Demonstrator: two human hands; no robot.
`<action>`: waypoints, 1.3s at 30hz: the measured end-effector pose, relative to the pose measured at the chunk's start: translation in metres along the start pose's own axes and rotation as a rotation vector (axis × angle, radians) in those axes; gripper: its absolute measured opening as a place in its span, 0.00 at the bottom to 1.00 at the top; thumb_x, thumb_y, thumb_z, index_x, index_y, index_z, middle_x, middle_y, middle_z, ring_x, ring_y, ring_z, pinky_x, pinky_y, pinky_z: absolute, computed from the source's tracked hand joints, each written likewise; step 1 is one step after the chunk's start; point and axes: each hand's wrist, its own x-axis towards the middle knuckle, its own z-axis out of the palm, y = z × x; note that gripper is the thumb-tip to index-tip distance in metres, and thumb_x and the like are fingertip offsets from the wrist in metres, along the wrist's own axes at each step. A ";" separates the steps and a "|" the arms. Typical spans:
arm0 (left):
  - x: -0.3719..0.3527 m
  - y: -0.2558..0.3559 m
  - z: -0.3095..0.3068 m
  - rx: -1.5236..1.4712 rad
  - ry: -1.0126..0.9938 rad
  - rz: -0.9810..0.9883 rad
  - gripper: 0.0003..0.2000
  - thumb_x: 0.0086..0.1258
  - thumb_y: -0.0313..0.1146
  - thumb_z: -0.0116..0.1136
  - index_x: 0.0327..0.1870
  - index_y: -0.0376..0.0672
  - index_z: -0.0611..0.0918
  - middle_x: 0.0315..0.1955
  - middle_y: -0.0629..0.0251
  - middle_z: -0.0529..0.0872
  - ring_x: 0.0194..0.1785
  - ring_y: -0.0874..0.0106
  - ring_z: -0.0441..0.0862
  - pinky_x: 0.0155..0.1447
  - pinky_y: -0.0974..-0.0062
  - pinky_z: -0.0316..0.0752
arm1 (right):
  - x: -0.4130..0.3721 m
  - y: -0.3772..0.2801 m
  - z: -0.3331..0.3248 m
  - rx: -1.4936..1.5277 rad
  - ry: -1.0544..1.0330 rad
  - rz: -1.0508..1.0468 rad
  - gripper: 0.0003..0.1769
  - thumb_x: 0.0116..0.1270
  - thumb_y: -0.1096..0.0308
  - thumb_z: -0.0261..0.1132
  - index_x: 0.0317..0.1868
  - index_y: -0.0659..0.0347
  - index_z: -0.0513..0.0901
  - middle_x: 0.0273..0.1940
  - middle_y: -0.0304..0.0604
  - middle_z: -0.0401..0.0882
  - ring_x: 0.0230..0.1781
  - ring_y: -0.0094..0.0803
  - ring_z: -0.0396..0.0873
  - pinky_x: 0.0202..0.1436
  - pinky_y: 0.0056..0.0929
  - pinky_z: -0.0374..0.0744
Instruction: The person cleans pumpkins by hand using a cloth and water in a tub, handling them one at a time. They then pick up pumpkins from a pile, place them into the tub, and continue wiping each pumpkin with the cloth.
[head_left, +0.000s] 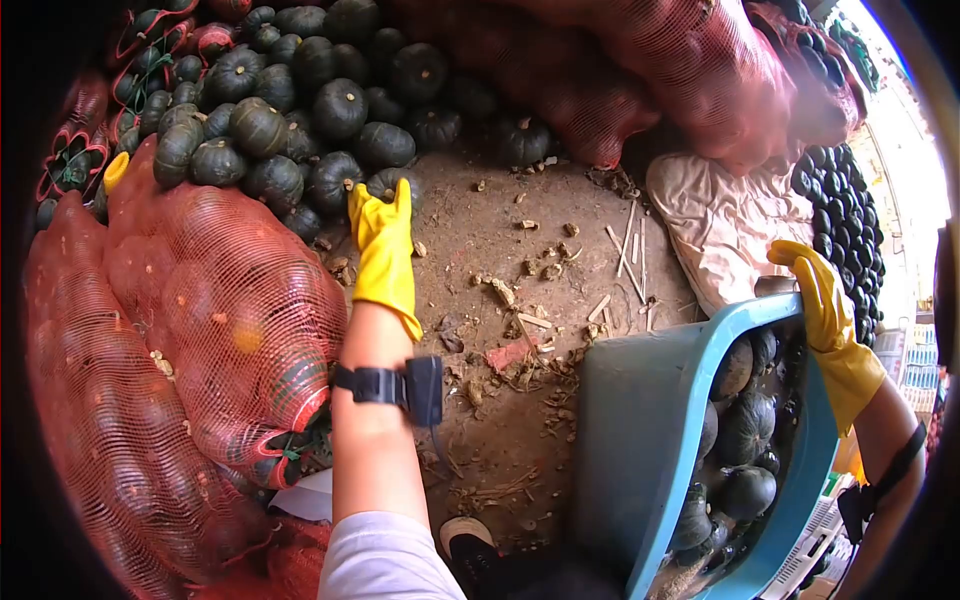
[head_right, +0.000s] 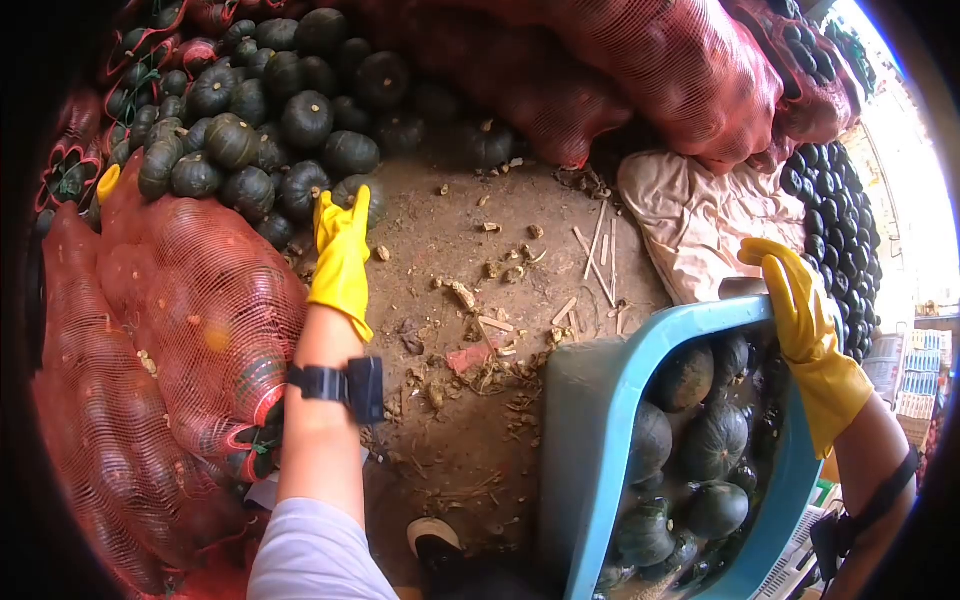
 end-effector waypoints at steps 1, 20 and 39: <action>0.003 -0.007 -0.001 -0.035 -0.099 -0.127 0.47 0.64 0.65 0.74 0.81 0.51 0.73 0.70 0.41 0.81 0.75 0.48 0.77 0.74 0.53 0.77 | 0.000 -0.001 0.000 0.005 -0.002 0.002 0.28 0.90 0.55 0.47 0.66 0.71 0.82 0.60 0.56 0.88 0.64 0.44 0.85 0.75 0.39 0.74; -0.154 0.021 -0.227 -2.264 -1.081 -1.064 0.42 0.73 0.69 0.56 0.81 0.50 0.72 0.65 0.34 0.83 0.53 0.43 0.90 0.50 0.50 0.88 | 0.011 0.064 0.007 -0.328 0.112 -0.841 0.36 0.71 0.78 0.68 0.78 0.67 0.68 0.66 0.63 0.81 0.63 0.60 0.84 0.69 0.50 0.82; -0.310 0.037 -0.596 -2.354 -1.120 -0.607 0.37 0.80 0.64 0.49 0.81 0.48 0.71 0.75 0.34 0.73 0.55 0.38 0.86 0.40 0.52 0.85 | -0.368 -0.287 -0.032 0.755 -0.270 -0.435 0.29 0.84 0.68 0.65 0.80 0.61 0.72 0.75 0.47 0.77 0.77 0.35 0.75 0.79 0.34 0.72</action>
